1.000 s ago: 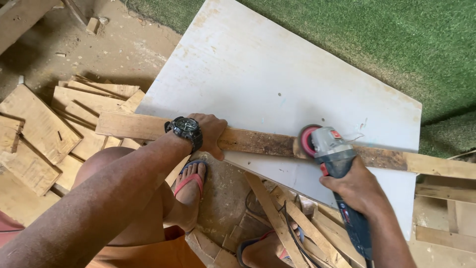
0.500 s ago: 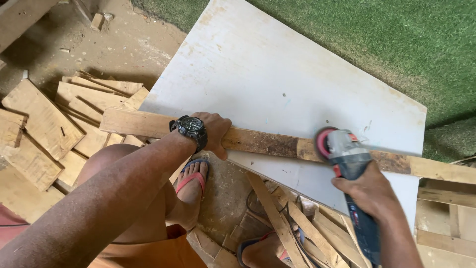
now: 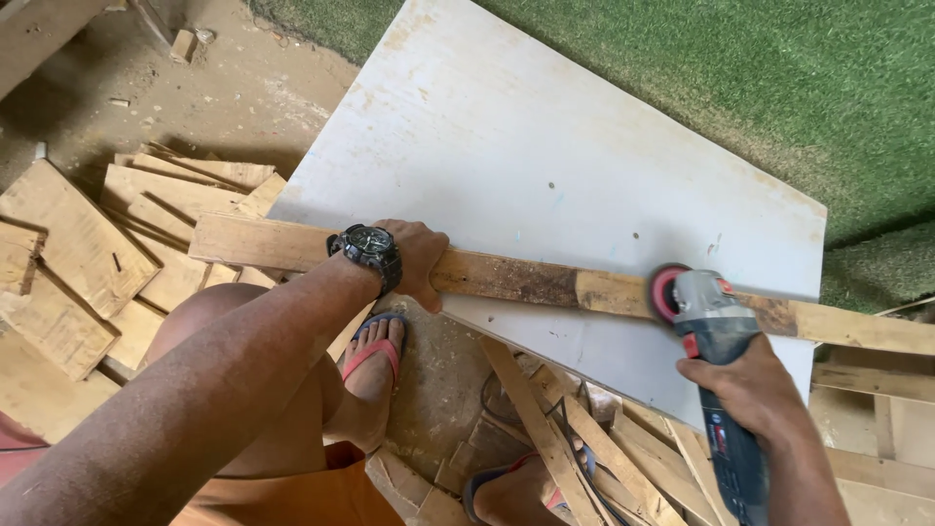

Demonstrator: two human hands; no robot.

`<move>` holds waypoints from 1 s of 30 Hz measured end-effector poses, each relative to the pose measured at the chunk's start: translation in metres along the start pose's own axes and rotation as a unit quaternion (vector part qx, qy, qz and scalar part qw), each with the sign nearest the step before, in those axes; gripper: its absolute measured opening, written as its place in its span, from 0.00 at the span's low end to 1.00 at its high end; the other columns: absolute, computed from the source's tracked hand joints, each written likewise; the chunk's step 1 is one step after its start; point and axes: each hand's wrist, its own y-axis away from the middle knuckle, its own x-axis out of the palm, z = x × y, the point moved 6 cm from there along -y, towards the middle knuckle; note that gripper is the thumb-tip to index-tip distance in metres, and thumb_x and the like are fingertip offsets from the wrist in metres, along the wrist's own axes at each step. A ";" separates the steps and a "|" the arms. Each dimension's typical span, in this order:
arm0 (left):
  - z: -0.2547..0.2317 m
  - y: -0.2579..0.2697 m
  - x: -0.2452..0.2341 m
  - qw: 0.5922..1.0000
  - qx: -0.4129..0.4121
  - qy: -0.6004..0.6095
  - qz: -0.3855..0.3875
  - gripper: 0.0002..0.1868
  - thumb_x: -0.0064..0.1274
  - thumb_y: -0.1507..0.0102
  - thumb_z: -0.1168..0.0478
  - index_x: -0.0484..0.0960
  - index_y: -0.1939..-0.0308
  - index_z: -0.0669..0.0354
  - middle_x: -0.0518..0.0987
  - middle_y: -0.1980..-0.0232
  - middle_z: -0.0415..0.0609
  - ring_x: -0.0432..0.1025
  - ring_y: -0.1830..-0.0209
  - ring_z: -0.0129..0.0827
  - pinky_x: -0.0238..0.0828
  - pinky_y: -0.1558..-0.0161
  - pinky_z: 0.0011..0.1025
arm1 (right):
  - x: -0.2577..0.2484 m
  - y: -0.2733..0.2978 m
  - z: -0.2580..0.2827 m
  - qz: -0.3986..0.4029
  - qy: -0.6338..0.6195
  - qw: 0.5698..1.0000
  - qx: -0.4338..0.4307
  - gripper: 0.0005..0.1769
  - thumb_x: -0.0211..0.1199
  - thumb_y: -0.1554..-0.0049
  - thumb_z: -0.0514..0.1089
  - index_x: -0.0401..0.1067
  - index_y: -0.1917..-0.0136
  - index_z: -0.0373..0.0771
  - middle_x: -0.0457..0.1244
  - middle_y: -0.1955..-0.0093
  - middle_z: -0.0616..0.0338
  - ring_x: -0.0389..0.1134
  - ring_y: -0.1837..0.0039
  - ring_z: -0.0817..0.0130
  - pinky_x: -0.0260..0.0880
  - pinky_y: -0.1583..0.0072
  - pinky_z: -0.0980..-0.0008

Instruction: The person uses an angle grinder with a sanding disc to sand a long, dark wooden plank resting on a white board. The person holds the plank steady with one hand while moving the tool along its length to smooth the surface.

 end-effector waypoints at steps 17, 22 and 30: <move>0.001 0.005 -0.001 0.999 0.021 0.001 -0.031 0.47 0.66 0.53 0.25 0.76 0.41 0.48 0.84 0.49 0.46 0.79 0.44 0.44 0.77 0.41 0.50 | 0.024 0.015 0.021 0.034 0.004 0.998 -0.056 0.50 0.76 0.59 0.57 0.62 0.29 0.38 0.63 0.32 0.30 0.62 0.27 0.35 0.64 0.31 0.44; 0.005 0.004 0.002 1.000 0.002 -0.001 -0.025 0.45 0.65 0.54 0.24 0.76 0.41 0.42 0.85 0.51 0.42 0.79 0.44 0.43 0.77 0.41 0.48 | 0.015 0.006 0.007 0.031 -0.006 0.998 -0.051 0.49 0.76 0.59 0.57 0.62 0.29 0.41 0.63 0.33 0.29 0.63 0.28 0.34 0.63 0.31 0.42; 0.002 0.000 0.001 1.000 -0.009 0.000 -0.010 0.42 0.68 0.55 0.29 0.75 0.48 0.48 0.82 0.54 0.48 0.78 0.57 0.49 0.75 0.57 0.50 | -0.019 -0.025 -0.034 -0.021 -0.032 0.999 0.020 0.40 0.73 0.53 0.46 0.65 0.30 0.38 0.67 0.34 0.46 0.67 0.37 0.47 0.63 0.37 0.50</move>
